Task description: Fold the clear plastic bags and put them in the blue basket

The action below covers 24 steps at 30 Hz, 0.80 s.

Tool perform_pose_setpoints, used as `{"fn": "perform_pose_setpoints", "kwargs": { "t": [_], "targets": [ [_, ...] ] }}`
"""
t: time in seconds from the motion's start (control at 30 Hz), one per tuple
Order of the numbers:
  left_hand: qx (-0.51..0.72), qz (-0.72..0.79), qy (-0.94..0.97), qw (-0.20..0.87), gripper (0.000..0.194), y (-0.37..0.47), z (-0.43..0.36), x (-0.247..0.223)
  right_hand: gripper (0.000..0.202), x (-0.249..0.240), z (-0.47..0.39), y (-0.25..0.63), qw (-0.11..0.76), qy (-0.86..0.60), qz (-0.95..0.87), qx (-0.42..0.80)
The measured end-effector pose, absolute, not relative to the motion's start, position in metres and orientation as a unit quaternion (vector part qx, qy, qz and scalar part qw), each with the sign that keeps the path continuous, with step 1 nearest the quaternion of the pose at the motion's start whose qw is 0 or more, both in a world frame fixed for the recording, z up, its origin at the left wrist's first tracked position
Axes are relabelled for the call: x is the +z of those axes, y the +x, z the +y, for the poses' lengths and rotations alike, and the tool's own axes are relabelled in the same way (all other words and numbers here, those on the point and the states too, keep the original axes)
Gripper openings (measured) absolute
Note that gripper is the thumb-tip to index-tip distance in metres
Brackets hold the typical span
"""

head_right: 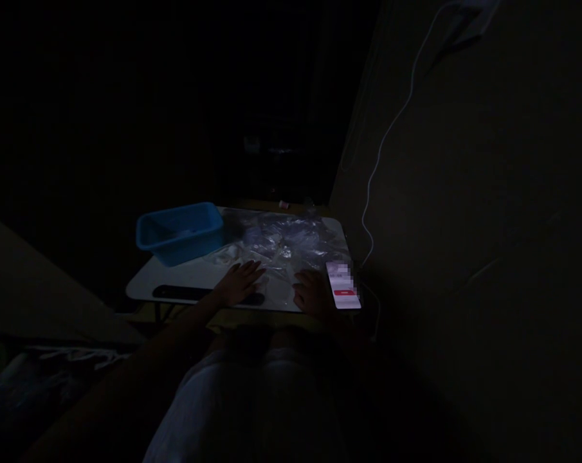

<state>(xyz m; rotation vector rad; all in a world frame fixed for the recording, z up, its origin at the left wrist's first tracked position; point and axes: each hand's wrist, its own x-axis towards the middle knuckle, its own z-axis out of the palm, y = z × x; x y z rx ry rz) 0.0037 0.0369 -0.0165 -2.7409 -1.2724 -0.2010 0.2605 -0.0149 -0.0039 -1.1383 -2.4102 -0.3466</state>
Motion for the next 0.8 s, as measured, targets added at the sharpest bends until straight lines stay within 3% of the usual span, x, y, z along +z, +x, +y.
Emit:
{"fn": "perform_pose_setpoints", "kwargs": {
  "t": [0.23,0.8],
  "targets": [
    [-0.059,-0.423,-0.903,0.048,0.048,0.0043,0.0371,-0.0151,0.035,0.0037,-0.0150,0.2555,0.197,-0.457,-0.862,-0.100],
    [-0.068,-0.423,-0.903,0.033,0.048,0.0066,0.0322,-0.0095,0.034,-0.0014,-0.0133,0.2582,0.174,-0.438,-0.876,-0.105]
  ]
}}
